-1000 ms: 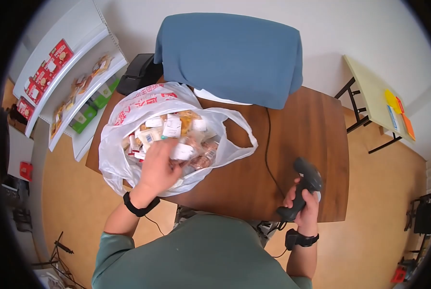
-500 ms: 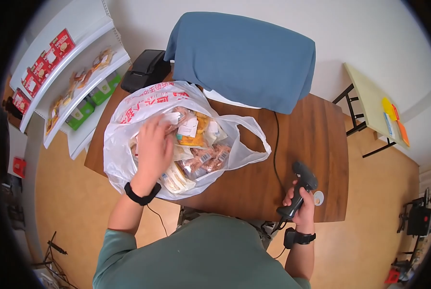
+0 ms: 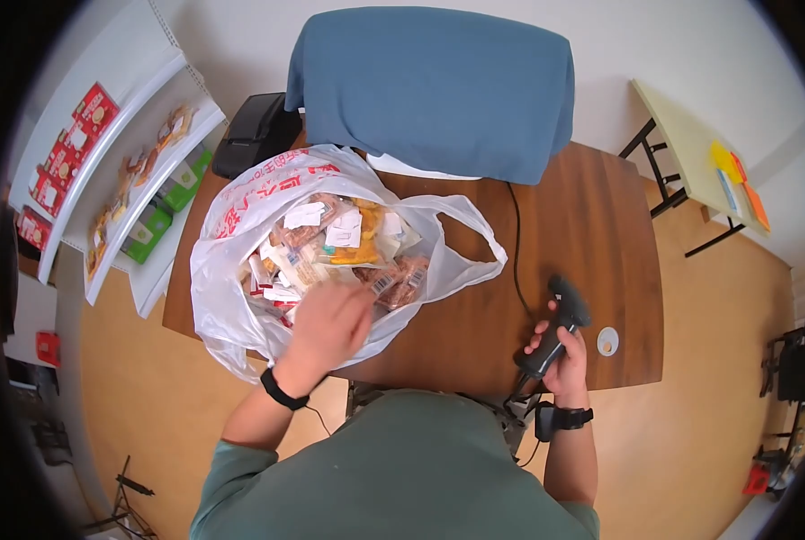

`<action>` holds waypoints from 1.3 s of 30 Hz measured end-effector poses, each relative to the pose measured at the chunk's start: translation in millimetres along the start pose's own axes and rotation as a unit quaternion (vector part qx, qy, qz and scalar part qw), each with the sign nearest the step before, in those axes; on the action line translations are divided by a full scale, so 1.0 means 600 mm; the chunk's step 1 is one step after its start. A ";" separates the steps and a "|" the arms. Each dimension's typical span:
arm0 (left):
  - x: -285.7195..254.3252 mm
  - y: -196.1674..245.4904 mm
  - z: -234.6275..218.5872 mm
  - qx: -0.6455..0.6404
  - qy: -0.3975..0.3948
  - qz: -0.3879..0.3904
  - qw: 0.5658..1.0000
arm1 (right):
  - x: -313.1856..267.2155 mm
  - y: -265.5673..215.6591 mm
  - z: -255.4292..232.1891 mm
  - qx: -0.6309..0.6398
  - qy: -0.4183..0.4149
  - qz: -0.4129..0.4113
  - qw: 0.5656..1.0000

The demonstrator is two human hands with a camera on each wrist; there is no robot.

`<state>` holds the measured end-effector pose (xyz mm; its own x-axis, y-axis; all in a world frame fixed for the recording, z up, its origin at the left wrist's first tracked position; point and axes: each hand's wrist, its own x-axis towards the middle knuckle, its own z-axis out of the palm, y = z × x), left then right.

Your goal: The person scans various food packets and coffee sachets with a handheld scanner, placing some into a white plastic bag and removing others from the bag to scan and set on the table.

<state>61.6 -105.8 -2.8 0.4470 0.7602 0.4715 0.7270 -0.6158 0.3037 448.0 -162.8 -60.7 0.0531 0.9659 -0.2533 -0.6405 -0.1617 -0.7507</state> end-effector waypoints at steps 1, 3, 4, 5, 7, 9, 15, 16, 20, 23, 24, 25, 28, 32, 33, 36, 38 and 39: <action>-0.009 0.011 0.007 0.002 -0.007 0.004 1.000 | -0.001 0.001 -0.001 0.016 -0.014 -0.005 1.000; -0.022 0.029 0.017 -0.016 -0.023 -0.048 0.998 | -0.004 0.008 -0.003 0.028 -0.029 -0.012 0.999; -0.027 0.032 0.020 -0.013 -0.026 -0.043 0.999 | -0.004 0.010 -0.003 0.032 -0.047 -0.019 0.998; -0.031 0.033 0.023 0.024 0.000 -0.084 0.996 | -0.005 0.013 -0.003 0.037 -0.048 -0.022 0.998; -0.030 0.032 0.024 0.067 0.029 -0.125 0.989 | -0.006 0.021 -0.004 0.024 -0.062 -0.038 0.997; -0.029 0.038 0.026 0.122 0.026 -0.153 0.980 | -0.005 0.028 -0.002 0.009 -0.055 -0.046 0.997; -0.035 0.024 0.062 0.103 -0.011 -0.177 0.979 | -0.002 0.032 -0.001 0.001 -0.042 -0.050 0.998; -0.029 0.027 0.062 0.095 -0.010 -0.170 0.981 | -0.001 0.031 -0.002 0.013 -0.047 -0.042 0.998; -0.019 0.037 0.076 0.127 0.014 -0.177 0.976 | 0.001 0.032 -0.006 0.003 -0.052 -0.034 0.998; -0.020 0.038 0.080 0.100 0.008 -0.170 0.980 | -0.002 0.032 -0.007 0.001 -0.040 -0.047 0.998; -0.017 0.043 0.078 0.099 0.007 -0.163 0.982 | -0.006 0.035 -0.004 0.003 -0.033 -0.047 0.998; -0.017 0.049 0.073 0.049 0.007 -0.154 0.987 | -0.013 0.037 0.000 0.009 -0.026 -0.054 0.998; -0.009 0.086 0.037 0.002 0.044 -0.096 0.994 | -0.059 0.026 0.028 0.081 -0.093 -0.012 0.992; 0.007 0.127 0.031 -0.084 0.051 -0.063 0.993 | -0.110 0.000 0.064 -0.118 -0.178 0.020 0.977; 0.014 0.131 0.035 -0.080 0.058 -0.045 0.994 | -0.123 -0.012 0.086 -0.110 -0.193 0.037 0.974; 0.035 0.146 0.052 -0.090 0.061 -0.025 0.994 | -0.132 -0.006 0.085 -0.212 -0.200 0.073 0.954; 0.048 0.155 0.061 -0.093 0.051 -0.006 0.994 | -0.132 0.000 0.080 -0.218 -0.195 0.070 0.954; 0.053 0.159 0.068 -0.094 0.048 -0.002 0.994 | -0.130 0.006 0.072 -0.211 -0.200 0.059 0.955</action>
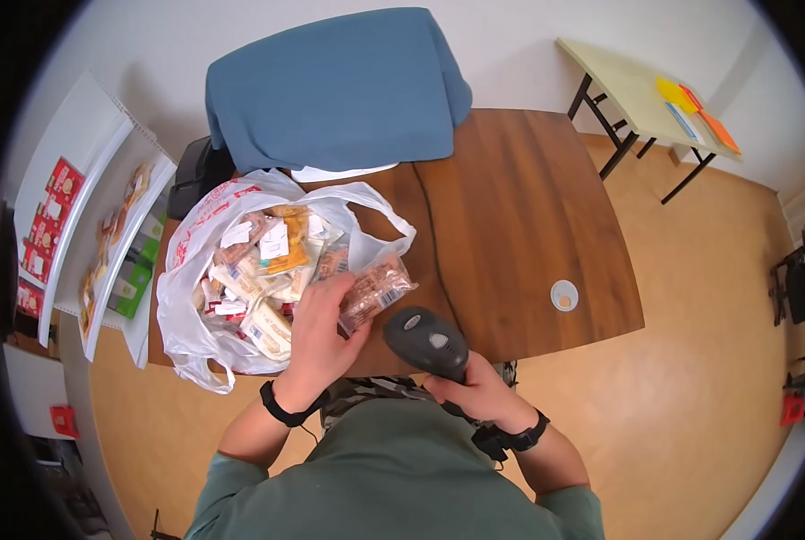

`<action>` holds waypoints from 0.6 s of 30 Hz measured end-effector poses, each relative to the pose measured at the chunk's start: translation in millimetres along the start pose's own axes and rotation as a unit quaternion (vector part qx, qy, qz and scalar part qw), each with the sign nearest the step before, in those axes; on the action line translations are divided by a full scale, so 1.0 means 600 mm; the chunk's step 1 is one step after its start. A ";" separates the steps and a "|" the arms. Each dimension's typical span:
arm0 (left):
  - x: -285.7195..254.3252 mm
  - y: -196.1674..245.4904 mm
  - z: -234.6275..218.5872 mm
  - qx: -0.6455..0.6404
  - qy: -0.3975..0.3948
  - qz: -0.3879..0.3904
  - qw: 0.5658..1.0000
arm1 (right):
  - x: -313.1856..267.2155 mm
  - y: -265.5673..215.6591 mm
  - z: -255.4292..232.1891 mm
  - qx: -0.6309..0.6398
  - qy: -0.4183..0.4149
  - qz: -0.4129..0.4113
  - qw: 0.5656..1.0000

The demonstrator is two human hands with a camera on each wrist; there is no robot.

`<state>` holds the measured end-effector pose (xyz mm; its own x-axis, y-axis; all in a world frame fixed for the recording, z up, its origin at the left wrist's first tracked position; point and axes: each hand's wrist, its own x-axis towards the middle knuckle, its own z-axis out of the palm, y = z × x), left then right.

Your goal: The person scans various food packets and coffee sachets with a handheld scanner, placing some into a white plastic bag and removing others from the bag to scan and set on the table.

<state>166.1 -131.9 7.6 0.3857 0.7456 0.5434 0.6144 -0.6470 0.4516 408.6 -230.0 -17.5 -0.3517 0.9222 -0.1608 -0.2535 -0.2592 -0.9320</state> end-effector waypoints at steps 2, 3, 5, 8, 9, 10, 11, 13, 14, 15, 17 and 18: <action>0.008 0.005 0.017 -0.017 -0.015 0.022 1.000 | -0.003 0.010 -0.007 0.008 0.005 -0.015 1.000; 0.012 0.009 0.026 -0.021 -0.018 0.028 0.999 | -0.004 0.009 -0.013 0.042 0.007 -0.047 0.998; 0.023 0.019 0.048 -0.058 -0.058 0.035 0.996 | -0.007 0.015 -0.028 0.073 0.019 -0.084 0.994; 0.040 0.038 0.098 -0.133 -0.116 0.002 0.984 | -0.017 0.034 -0.046 0.159 0.054 -0.152 0.974; 0.045 0.043 0.118 -0.136 -0.116 0.006 0.984 | -0.021 0.032 -0.046 0.195 0.066 -0.162 0.965; 0.050 0.046 0.141 -0.149 -0.128 0.002 0.981 | -0.024 0.033 -0.047 0.233 0.076 -0.172 0.954; 0.055 0.050 0.164 -0.161 -0.140 -0.003 0.977 | -0.030 0.038 -0.051 0.232 0.079 -0.174 0.954; 0.073 0.055 0.211 -0.171 -0.140 0.008 0.975 | -0.039 0.048 -0.059 0.272 0.058 -0.195 0.941; 0.085 0.054 0.236 -0.165 -0.144 0.010 0.976 | -0.041 0.048 -0.062 0.270 0.060 -0.197 0.941; 0.098 0.054 0.257 -0.159 -0.148 0.011 0.976 | -0.044 0.047 -0.063 0.269 0.061 -0.204 0.939; 0.139 0.052 0.296 -0.142 -0.064 0.036 0.987 | -0.050 0.045 -0.063 0.268 0.063 -0.208 0.938; 0.150 0.056 0.299 -0.119 0.021 0.059 0.991 | -0.051 0.042 -0.063 0.264 0.074 -0.209 0.939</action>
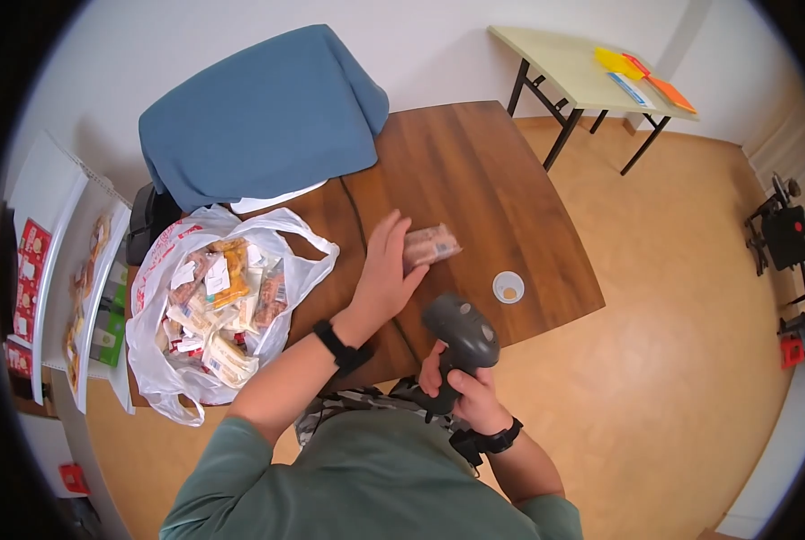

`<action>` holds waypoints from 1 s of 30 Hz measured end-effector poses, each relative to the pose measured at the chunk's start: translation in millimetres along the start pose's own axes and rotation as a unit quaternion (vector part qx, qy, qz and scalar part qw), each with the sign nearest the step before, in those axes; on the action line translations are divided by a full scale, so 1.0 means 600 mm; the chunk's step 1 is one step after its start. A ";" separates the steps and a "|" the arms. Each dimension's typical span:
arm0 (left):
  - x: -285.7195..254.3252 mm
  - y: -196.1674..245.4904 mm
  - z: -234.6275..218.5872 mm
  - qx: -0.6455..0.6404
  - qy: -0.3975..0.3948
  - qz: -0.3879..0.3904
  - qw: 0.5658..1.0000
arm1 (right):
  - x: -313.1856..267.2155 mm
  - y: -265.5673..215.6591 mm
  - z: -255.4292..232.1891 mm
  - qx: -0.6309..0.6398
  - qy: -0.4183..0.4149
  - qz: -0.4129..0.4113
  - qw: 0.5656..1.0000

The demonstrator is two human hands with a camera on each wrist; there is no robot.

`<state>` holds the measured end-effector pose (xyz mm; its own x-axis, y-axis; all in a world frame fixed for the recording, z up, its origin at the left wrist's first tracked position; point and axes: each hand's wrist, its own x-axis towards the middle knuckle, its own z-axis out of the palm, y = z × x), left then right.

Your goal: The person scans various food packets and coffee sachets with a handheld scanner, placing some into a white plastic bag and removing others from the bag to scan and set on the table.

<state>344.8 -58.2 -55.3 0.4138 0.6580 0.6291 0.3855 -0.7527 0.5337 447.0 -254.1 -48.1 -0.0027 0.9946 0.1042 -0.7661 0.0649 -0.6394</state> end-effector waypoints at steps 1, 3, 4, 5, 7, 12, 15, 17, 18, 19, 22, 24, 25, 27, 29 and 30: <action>0.000 0.006 -0.003 0.004 0.000 -0.004 1.000 | 0.000 -0.001 0.002 -0.005 0.007 -0.003 1.000; 0.002 0.023 -0.025 0.019 -0.030 0.023 0.999 | -0.002 -0.002 0.001 -0.003 0.007 -0.003 1.000; 0.010 0.040 -0.054 -0.037 -0.055 0.060 0.996 | -0.002 0.000 0.001 -0.003 0.008 -0.005 1.000; -0.008 0.036 -0.074 -0.024 -0.055 0.051 0.997 | -0.003 0.004 0.000 -0.004 0.016 -0.001 1.000; -0.060 0.040 -0.115 -0.040 -0.134 0.071 0.988 | 0.002 0.008 0.001 -0.008 0.022 0.007 1.000; -0.129 -0.005 -0.250 0.119 0.007 0.026 0.993 | 0.014 0.024 0.005 -0.010 0.007 0.035 0.999; -0.155 -0.066 -0.300 0.240 0.014 -0.079 0.968 | 0.025 0.037 0.017 -0.016 0.002 0.058 0.998; -0.172 -0.095 -0.308 0.274 -0.032 -0.132 0.952 | 0.032 0.047 0.026 -0.020 -0.001 0.072 0.997; -0.173 -0.098 -0.313 0.306 -0.083 -0.179 0.932 | 0.036 0.052 0.032 -0.023 -0.011 0.079 0.997; -0.175 -0.097 -0.312 0.304 -0.079 -0.182 0.932 | 0.039 0.057 0.038 -0.026 -0.021 0.085 0.996; -0.181 -0.082 -0.290 0.360 -0.096 -0.163 0.913 | 0.043 0.063 0.061 -0.068 -0.009 0.098 0.993; -0.178 -0.076 -0.287 0.349 -0.114 -0.185 0.911 | 0.042 0.068 0.066 -0.070 -0.011 0.097 0.993; -0.179 -0.074 -0.287 0.342 -0.132 -0.207 0.907 | 0.041 0.070 0.068 -0.069 -0.015 0.096 0.993; -0.182 -0.087 -0.286 0.302 -0.109 -0.218 0.922 | 0.040 0.073 0.073 -0.078 -0.011 0.098 0.992; -0.186 -0.091 -0.285 0.263 -0.086 -0.228 0.934 | 0.039 0.074 0.077 -0.086 -0.006 0.099 0.991; -0.182 -0.086 -0.289 0.231 -0.073 -0.244 0.939 | 0.040 0.075 0.079 -0.090 -0.008 0.105 0.990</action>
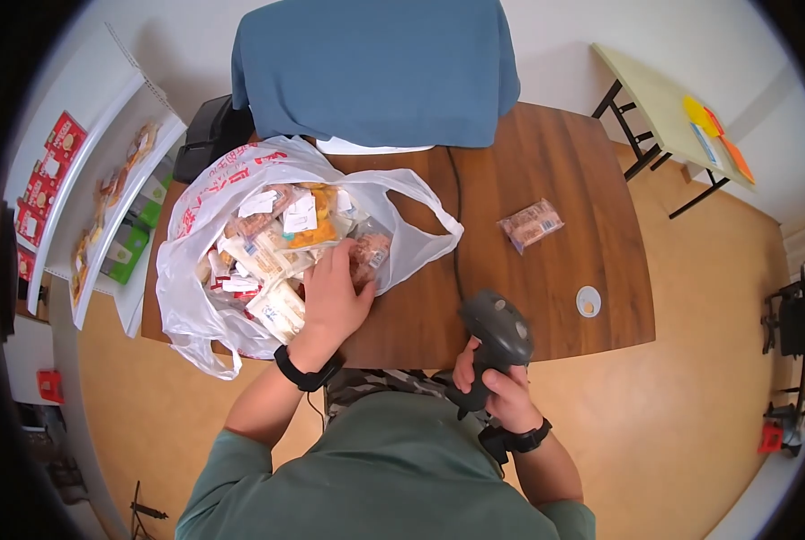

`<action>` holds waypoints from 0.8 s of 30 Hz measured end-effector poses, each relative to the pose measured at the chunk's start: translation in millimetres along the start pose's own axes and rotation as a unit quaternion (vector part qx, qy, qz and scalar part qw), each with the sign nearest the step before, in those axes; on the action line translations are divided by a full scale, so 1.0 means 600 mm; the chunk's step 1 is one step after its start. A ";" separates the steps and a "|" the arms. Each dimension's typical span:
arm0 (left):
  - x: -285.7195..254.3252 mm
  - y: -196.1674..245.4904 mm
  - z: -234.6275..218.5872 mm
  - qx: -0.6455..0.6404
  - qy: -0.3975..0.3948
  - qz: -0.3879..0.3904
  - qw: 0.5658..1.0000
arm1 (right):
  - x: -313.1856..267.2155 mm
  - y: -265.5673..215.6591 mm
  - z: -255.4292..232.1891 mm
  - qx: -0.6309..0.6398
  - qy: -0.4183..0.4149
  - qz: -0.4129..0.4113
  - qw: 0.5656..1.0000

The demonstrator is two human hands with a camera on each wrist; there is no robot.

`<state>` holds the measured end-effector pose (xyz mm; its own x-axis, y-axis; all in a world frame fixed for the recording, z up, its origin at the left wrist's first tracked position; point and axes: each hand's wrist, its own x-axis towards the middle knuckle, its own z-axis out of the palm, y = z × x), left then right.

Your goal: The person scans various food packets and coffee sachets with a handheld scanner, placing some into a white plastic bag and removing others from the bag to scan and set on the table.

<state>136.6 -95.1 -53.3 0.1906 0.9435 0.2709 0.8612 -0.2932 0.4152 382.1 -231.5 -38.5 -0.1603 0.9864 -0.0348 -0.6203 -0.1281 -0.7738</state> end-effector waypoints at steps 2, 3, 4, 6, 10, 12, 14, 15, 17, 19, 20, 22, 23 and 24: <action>-0.004 0.005 -0.011 -0.039 -0.002 -0.014 0.999 | 0.001 0.001 0.004 -0.006 0.003 0.007 1.000; -0.007 0.008 -0.016 -0.087 0.029 -0.005 0.996 | 0.004 0.001 0.006 -0.011 -0.005 0.012 1.000; -0.010 0.012 -0.024 -0.134 0.060 0.005 0.989 | 0.006 0.000 0.006 -0.015 -0.013 0.017 1.000; -0.022 0.025 -0.051 -0.131 0.089 0.041 0.987 | 0.007 0.001 0.002 -0.039 -0.022 0.031 0.999; -0.040 0.038 -0.076 -0.156 0.120 0.108 0.975 | 0.017 -0.010 0.006 -0.115 -0.085 0.098 0.985; -0.045 0.047 -0.078 -0.173 0.115 0.124 0.970 | 0.028 -0.007 0.001 -0.123 -0.104 0.096 0.982; -0.050 0.056 -0.075 -0.226 0.072 0.103 0.966 | 0.029 -0.005 0.003 -0.120 -0.112 0.091 0.982; -0.052 0.060 -0.071 -0.230 0.069 0.109 0.965 | 0.030 -0.005 0.003 -0.122 -0.106 0.087 0.983; -0.053 0.068 -0.061 -0.247 0.041 0.127 0.960 | 0.032 -0.004 -0.003 -0.045 -0.116 0.030 0.992; -0.053 0.078 -0.046 -0.283 0.005 0.140 0.949 | 0.028 0.003 -0.021 -0.013 -0.106 0.004 0.994; -0.053 0.083 -0.036 -0.314 -0.028 0.145 0.938 | 0.025 0.004 -0.026 0.022 -0.104 -0.016 0.994; -0.054 0.090 -0.004 -0.382 -0.086 0.095 0.915 | 0.016 -0.004 -0.021 0.031 -0.061 -0.032 0.997; -0.052 0.094 0.015 -0.442 -0.142 0.040 0.885 | 0.012 -0.007 -0.020 0.043 -0.022 -0.044 0.998; -0.043 0.103 0.028 -0.456 -0.156 0.037 0.875 | 0.008 -0.008 -0.024 0.041 -0.022 -0.047 0.998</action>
<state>192.8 -134.6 -49.3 0.4721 0.8712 0.1343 0.1337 -0.2213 0.9660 395.3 -224.5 -43.7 -0.1301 0.9894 0.0646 -0.6943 -0.0444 -0.7184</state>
